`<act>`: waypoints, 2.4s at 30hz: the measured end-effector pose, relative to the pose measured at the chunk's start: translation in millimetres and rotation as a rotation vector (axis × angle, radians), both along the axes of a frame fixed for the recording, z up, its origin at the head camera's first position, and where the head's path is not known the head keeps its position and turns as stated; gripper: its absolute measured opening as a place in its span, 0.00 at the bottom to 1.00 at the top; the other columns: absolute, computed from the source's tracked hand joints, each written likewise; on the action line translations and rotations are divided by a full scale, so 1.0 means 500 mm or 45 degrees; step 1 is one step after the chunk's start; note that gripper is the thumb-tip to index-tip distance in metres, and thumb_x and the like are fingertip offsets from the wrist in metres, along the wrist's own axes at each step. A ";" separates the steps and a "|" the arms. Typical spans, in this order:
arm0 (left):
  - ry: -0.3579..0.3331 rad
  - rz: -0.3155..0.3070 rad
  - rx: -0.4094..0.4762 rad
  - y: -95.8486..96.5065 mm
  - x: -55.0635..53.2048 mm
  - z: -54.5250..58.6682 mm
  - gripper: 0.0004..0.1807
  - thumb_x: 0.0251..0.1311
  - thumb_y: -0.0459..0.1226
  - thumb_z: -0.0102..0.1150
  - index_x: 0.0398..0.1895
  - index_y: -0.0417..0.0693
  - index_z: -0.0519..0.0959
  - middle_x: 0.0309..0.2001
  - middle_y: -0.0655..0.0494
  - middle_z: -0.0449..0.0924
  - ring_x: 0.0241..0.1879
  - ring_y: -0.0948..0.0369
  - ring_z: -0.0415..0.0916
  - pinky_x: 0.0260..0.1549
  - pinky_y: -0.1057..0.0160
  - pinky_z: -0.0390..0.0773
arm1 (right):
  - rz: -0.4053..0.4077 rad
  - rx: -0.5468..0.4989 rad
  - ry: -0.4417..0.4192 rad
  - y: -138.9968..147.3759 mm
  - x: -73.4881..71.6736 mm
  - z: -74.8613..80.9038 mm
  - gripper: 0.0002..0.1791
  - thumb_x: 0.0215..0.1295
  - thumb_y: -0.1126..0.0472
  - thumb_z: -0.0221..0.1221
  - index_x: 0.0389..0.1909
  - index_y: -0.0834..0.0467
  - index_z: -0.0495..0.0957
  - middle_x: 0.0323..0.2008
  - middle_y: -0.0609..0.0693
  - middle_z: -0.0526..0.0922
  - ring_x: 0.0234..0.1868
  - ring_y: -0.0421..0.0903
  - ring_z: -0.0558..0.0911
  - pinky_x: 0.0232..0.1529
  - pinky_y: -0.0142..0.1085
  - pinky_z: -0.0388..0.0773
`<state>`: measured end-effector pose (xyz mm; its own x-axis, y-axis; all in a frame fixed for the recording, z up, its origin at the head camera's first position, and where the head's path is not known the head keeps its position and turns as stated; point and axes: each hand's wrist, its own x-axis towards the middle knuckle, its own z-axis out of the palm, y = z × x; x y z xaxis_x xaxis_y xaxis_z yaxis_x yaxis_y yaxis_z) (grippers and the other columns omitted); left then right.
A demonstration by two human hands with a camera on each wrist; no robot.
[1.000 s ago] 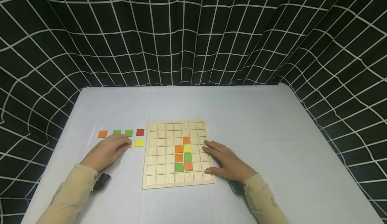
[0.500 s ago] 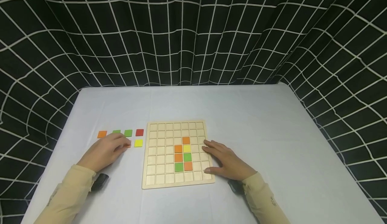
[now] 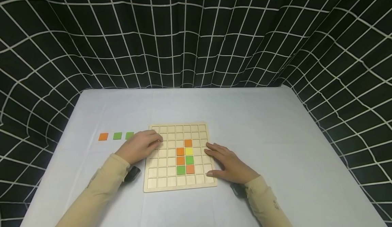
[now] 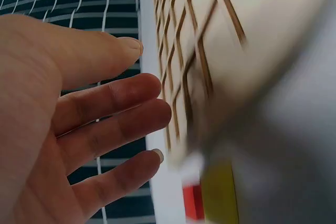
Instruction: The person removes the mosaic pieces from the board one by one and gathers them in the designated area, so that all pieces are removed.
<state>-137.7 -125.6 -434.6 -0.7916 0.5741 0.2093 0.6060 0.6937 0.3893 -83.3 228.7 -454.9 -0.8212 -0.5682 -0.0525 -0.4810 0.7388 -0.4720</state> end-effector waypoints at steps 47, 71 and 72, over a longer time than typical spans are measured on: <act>-0.025 -0.321 -0.036 0.173 -0.034 -0.005 0.06 0.64 0.37 0.58 0.42 0.53 0.81 0.36 0.58 0.76 0.36 0.61 0.72 0.41 0.63 0.77 | 0.003 0.009 -0.034 0.002 0.001 0.003 0.43 0.57 0.34 0.59 0.70 0.48 0.62 0.74 0.43 0.54 0.74 0.50 0.55 0.69 0.53 0.57; 0.079 -0.073 0.044 0.027 -0.016 0.007 0.14 0.59 0.37 0.64 0.49 0.52 0.80 0.42 0.60 0.79 0.38 0.62 0.77 0.40 0.60 0.78 | -0.009 -0.003 -0.008 0.001 0.006 -0.002 0.43 0.57 0.33 0.59 0.70 0.49 0.62 0.74 0.42 0.55 0.73 0.50 0.56 0.69 0.54 0.58; 0.072 -0.041 0.039 0.009 -0.011 0.010 0.15 0.59 0.36 0.65 0.50 0.50 0.79 0.43 0.59 0.80 0.38 0.61 0.77 0.41 0.59 0.78 | -0.008 -0.004 -0.008 0.001 0.006 -0.002 0.44 0.57 0.32 0.58 0.70 0.49 0.62 0.74 0.43 0.55 0.73 0.50 0.56 0.69 0.54 0.58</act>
